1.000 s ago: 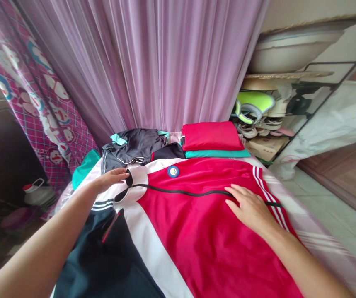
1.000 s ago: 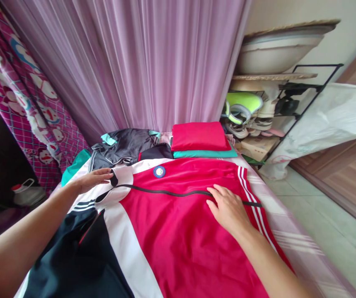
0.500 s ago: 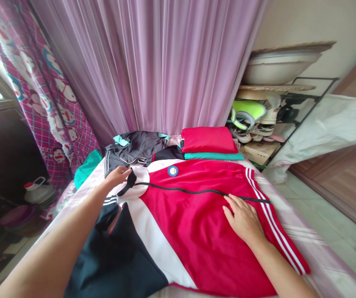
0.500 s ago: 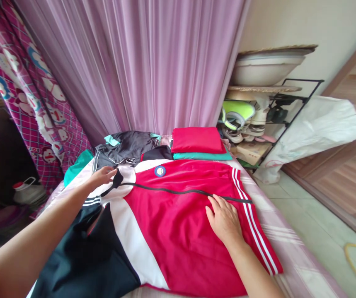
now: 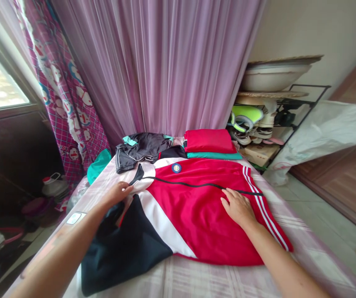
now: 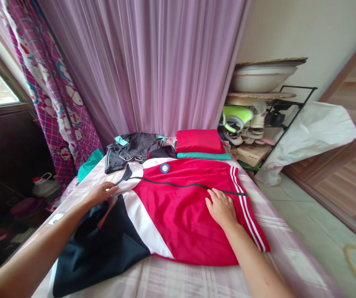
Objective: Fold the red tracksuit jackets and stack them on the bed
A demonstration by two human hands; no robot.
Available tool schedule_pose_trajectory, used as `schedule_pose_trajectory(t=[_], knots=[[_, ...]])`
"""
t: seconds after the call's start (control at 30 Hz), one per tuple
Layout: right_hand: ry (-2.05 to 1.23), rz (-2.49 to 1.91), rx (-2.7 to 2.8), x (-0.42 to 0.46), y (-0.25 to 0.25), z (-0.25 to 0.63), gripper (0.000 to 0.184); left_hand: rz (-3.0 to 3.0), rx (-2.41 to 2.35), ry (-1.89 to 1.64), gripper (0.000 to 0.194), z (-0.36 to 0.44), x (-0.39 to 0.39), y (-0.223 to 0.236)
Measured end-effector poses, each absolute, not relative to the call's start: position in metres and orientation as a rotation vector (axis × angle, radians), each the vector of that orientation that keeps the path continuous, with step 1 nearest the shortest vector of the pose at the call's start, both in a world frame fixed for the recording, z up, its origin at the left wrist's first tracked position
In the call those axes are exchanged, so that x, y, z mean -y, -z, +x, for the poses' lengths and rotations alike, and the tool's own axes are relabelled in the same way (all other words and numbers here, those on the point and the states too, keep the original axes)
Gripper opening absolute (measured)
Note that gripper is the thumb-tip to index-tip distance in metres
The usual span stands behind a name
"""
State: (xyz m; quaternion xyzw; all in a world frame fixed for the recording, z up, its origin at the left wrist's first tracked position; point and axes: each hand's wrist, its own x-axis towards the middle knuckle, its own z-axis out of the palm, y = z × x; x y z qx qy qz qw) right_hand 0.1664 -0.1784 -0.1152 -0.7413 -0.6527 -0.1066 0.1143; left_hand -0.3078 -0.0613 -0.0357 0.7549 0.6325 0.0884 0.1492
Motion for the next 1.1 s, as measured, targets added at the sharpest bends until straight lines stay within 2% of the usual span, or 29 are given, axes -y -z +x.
schedule_pose_trajectory(t=[0.13,0.27,0.5,0.7,0.9,1.1], knots=[[0.262,-2.188,1.931,0.183,0.11,0.177,0.04,2.222,-2.042,0.013,0.044,-0.319,0.066,0.042],[0.409,-2.159,1.96,0.195,0.117,0.179,0.039,2.214,-2.103,0.186,0.038,-0.319,0.069,0.037],[0.582,-2.129,1.899,0.201,0.127,0.171,0.037,2.271,-2.027,-0.028,0.032,-0.276,0.037,0.021],[0.494,-2.134,1.909,0.202,0.125,0.173,0.039,2.121,-2.038,-0.056,0.042,-0.25,0.0,0.038],[0.358,-2.203,1.899,0.199,0.117,0.17,0.041,2.09,-2.031,-0.155,0.037,-0.243,-0.001,0.056],[0.262,-2.203,1.881,0.189,0.109,0.161,0.043,2.108,-1.968,-0.306,0.047,-0.252,-0.007,0.054]])
